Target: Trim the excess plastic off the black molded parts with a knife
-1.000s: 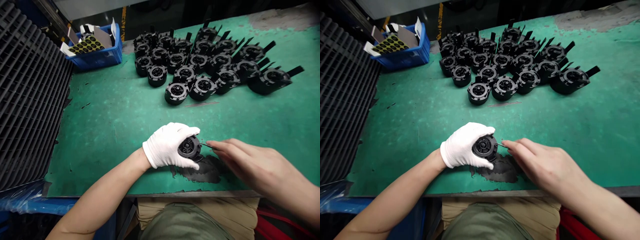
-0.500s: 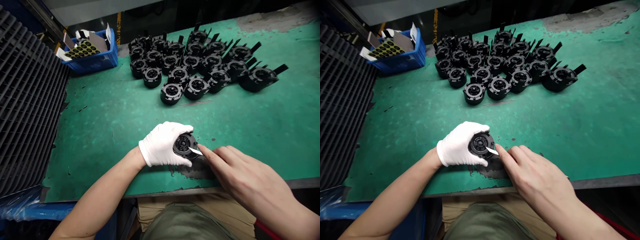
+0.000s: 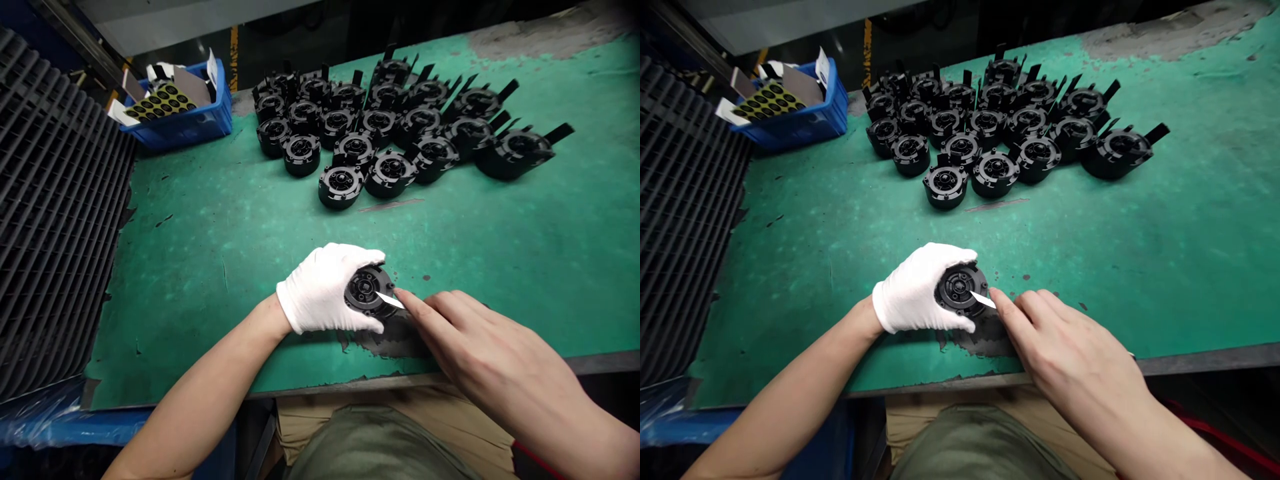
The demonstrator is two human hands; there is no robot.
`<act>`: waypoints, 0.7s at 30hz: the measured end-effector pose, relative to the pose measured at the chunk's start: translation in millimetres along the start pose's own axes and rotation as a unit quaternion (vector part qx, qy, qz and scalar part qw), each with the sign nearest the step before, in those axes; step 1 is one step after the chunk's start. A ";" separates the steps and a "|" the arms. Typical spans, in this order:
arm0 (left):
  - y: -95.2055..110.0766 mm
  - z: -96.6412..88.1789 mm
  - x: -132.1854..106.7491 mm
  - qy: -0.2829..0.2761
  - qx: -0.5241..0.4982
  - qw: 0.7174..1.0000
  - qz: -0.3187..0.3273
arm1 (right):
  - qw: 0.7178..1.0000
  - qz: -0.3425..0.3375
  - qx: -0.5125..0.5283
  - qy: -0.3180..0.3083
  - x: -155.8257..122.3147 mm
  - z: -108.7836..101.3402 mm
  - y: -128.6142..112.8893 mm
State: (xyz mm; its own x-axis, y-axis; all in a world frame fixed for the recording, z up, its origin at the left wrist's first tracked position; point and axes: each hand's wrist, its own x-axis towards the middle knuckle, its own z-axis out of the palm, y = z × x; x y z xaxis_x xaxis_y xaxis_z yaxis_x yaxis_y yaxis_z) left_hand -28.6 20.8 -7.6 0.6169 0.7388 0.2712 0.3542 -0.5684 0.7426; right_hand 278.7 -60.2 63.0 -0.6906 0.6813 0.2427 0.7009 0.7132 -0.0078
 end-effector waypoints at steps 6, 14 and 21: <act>-0.3 -0.2 0.0 -0.002 0.000 1.000 0.002 | 1.000 -0.016 -0.012 0.012 3.3 1.9 3.5; -3.1 1.5 -1.1 0.000 -0.004 1.000 0.018 | 0.998 -0.045 -0.046 0.000 13.6 -0.2 17.2; 2.4 -3.1 1.7 -0.023 -0.030 0.999 -0.018 | 1.000 0.010 0.014 -0.010 -1.2 3.1 22.4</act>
State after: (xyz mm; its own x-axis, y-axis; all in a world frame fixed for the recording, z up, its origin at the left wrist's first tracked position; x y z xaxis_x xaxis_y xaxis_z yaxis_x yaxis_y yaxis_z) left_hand -28.9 21.8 -3.5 0.6371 0.7396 0.2170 0.3336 -0.5183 0.7874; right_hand 294.6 -44.6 59.5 -0.6798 0.6991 0.2219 0.7100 0.7031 -0.0400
